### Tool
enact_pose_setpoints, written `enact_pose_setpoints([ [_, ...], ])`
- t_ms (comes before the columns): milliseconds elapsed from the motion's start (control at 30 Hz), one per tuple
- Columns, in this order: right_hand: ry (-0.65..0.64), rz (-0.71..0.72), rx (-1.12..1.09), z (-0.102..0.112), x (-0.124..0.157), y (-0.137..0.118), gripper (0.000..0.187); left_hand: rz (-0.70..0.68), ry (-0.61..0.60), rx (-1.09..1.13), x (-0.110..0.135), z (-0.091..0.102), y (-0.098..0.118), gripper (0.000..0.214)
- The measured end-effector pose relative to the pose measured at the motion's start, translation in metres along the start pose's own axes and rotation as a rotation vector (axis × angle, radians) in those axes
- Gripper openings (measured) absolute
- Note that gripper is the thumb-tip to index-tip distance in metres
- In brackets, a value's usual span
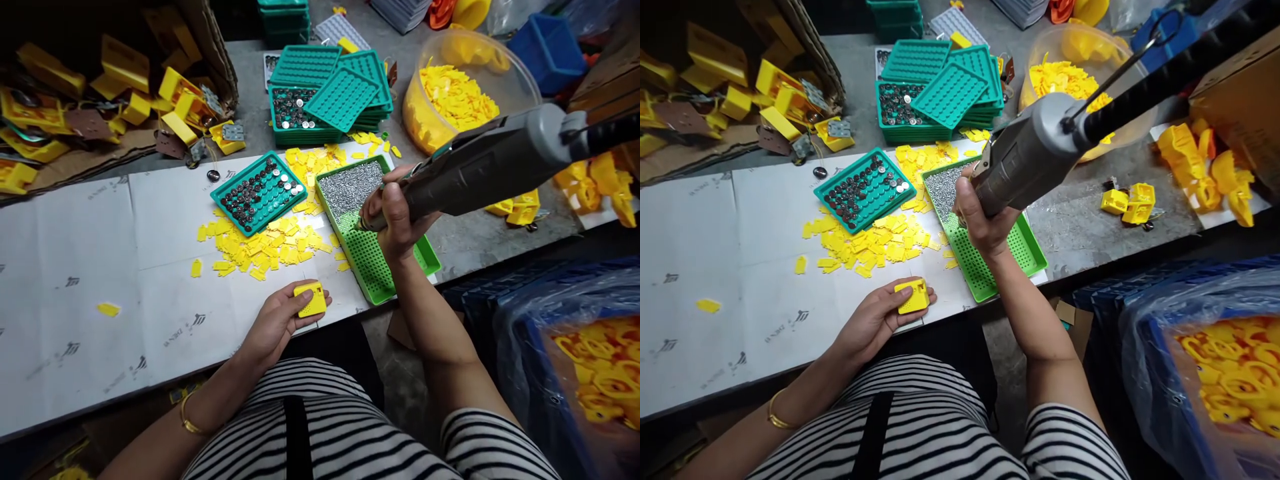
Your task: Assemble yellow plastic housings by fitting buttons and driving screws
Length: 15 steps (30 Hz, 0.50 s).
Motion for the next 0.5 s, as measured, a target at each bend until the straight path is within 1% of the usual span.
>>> enact_pose_setpoints([
  [133, -0.048, 0.052, 0.1, -0.004, 0.002, 0.003, 0.053, -0.007, 0.008, -0.006, -0.001, 0.0, 0.0, 0.03],
  [200, -0.057, 0.082, 0.044, -0.003, 0.002, -0.002, 0.046, -0.01, 0.012, 0.001, -0.003, 0.0, -0.001, 0.03],
  [300, -0.023, 0.125, -0.142, 0.004, 0.002, -0.028, 0.029, -0.013, 0.024, 0.01, -0.005, 0.0, -0.002, 0.03],
  [367, -0.004, 0.113, -0.188, 0.01, 0.006, -0.049, 0.03, -0.019, 0.03, 0.014, -0.006, 0.001, -0.001, 0.031],
  [433, -0.051, 0.052, -0.171, 0.01, 0.015, -0.065, 0.036, -0.029, 0.024, 0.018, -0.008, 0.001, 0.0, 0.03],
  [500, -0.156, -0.03, -0.17, 0.007, 0.03, -0.075, 0.034, -0.045, 0.008, 0.018, -0.009, 0.0, 0.002, 0.029],
])
Point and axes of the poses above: each hand's wrist, its own x-axis away from the middle knuckle, its own z-axis out of the back of the hand, y = z × x, the point moved 10 cm from there along -x, towards the middle knuckle, and after that the axes turned 14 degrees about y, right-handed, at the moved point
